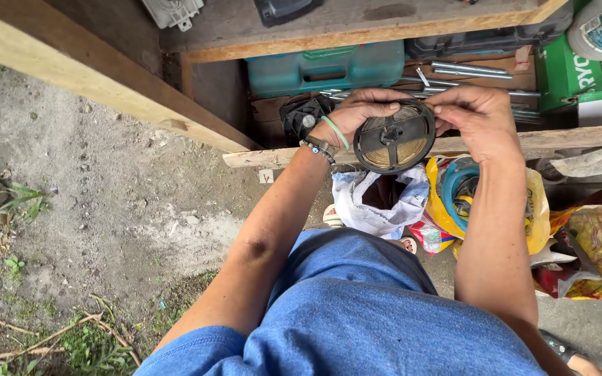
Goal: The recorder organizes various tools, components, and a fan assembly within a wooden storage unit.
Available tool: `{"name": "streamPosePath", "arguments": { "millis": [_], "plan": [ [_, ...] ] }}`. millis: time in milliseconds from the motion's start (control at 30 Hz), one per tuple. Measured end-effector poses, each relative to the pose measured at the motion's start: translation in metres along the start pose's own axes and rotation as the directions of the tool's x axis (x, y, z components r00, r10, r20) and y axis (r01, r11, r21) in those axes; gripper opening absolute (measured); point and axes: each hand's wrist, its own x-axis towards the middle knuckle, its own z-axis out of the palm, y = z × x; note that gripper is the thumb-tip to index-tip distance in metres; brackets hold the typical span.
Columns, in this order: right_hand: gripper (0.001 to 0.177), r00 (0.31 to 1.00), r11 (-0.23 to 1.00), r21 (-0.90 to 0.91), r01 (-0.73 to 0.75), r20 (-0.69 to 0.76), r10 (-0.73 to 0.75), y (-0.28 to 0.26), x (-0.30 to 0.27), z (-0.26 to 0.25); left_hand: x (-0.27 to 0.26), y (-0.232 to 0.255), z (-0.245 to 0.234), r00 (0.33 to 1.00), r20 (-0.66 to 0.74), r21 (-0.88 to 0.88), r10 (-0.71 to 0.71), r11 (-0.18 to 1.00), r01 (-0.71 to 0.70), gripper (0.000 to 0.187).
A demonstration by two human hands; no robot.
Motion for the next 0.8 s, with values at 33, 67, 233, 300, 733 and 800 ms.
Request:
{"name": "streamPosePath", "arguments": {
  "millis": [33,67,233,300,733,800],
  "plan": [
    [0.021,1.0,1.0,-0.001,-0.005,0.004,0.005,-0.002,-0.001,0.004,-0.002,0.001,0.001,1.0,-0.005,-0.004,0.0,1.0,-0.001,0.032],
    [0.019,0.999,0.995,-0.099,-0.007,-0.044,0.002,-0.005,-0.002,0.008,-0.005,0.001,0.002,1.0,-0.012,0.002,0.007,1.0,-0.007,0.032],
    [0.016,0.993,0.998,-0.046,-0.034,-0.116,0.029,-0.005,0.0,0.008,-0.008,0.009,0.002,0.997,-0.044,0.063,0.058,0.996,-0.056,0.032],
    [0.016,0.985,0.962,0.235,-0.137,-0.067,0.156,-0.004,0.0,0.003,-0.008,0.012,-0.001,0.992,-0.04,0.126,0.123,0.985,-0.118,0.03],
    [0.011,0.972,0.935,0.3,-0.188,-0.079,0.22,-0.004,-0.013,0.004,0.004,-0.016,-0.001,0.941,-0.306,0.226,0.143,0.971,-0.074,0.021],
    [0.013,0.98,0.947,0.272,-0.171,-0.051,0.191,-0.003,-0.019,0.007,0.007,-0.039,-0.003,0.892,-0.421,0.134,0.165,0.984,-0.118,0.021]
  ]
}}
